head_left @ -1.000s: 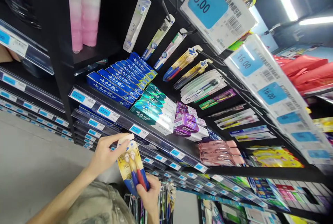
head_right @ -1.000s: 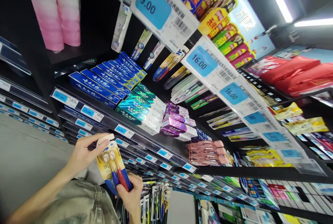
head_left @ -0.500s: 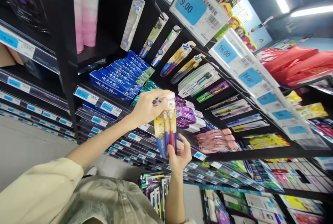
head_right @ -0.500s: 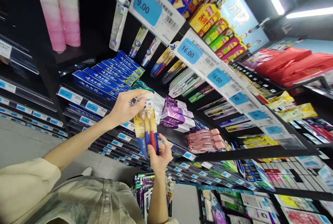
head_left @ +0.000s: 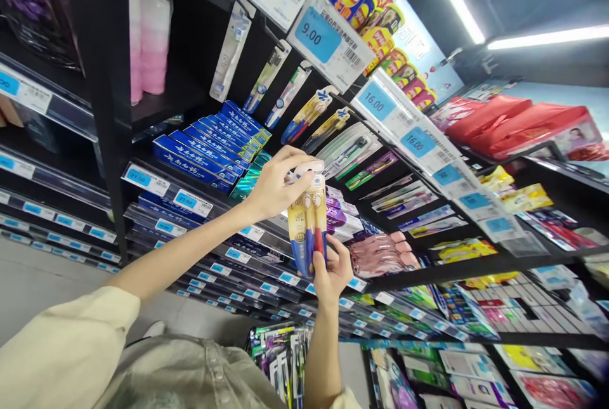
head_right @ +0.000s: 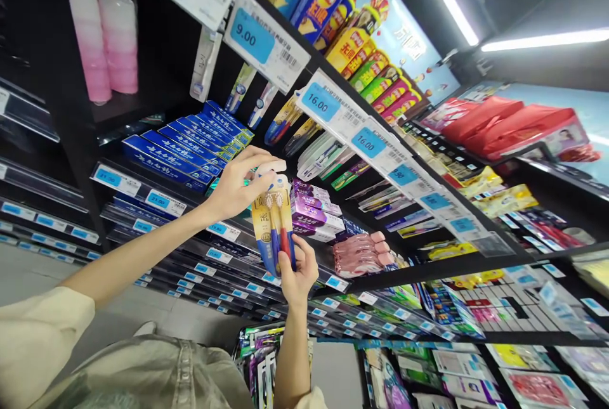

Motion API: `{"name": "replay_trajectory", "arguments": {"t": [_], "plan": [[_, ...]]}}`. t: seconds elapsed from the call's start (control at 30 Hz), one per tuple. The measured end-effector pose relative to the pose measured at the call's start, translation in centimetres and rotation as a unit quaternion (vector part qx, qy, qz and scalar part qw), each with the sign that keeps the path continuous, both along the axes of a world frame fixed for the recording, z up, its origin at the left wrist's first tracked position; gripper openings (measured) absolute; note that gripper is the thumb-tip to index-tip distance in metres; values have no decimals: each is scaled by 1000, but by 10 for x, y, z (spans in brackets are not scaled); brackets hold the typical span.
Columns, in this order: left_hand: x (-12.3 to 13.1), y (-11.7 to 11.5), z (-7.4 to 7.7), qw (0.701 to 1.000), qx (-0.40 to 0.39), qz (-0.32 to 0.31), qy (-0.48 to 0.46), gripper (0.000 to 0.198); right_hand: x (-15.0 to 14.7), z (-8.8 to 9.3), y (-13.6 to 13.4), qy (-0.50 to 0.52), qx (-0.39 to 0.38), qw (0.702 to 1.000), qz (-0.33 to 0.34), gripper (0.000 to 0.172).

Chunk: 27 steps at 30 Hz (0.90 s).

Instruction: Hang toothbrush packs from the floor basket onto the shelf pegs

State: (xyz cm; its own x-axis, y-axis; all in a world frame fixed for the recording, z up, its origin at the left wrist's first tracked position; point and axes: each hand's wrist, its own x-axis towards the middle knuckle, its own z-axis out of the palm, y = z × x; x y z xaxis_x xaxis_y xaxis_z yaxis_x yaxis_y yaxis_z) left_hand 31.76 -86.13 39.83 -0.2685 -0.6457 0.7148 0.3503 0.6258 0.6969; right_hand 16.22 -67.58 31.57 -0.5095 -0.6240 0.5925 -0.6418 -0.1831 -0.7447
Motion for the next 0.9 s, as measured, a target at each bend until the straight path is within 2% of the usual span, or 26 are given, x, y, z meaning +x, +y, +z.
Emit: {"name": "replay_trajectory", "arguments": {"t": [0.2, 0.37, 0.53, 0.63, 0.77, 0.9], "plan": [[-22, -3, 28, 998, 17, -39, 56, 21, 3, 23, -9, 64, -76, 994, -42, 43], [-40, -17, 49, 995, 29, -48, 86, 16, -4, 40, -25, 80, -94, 991, -58, 46], [-33, -19, 69, 993, 3, -12, 120, 12, 5, 53, -36, 99, -144, 984, -33, 37], [-28, -17, 80, 992, -11, -1, 122, 14, 16, 59, -41, 112, -152, 981, -44, 34], [-33, -19, 89, 993, -26, -12, 110, 21, 24, 66, -50, 109, -156, 980, -56, 36], [-39, -24, 97, 995, -31, -9, 91, 13, 28, 73, -58, 96, -171, 979, -58, 33]]}}
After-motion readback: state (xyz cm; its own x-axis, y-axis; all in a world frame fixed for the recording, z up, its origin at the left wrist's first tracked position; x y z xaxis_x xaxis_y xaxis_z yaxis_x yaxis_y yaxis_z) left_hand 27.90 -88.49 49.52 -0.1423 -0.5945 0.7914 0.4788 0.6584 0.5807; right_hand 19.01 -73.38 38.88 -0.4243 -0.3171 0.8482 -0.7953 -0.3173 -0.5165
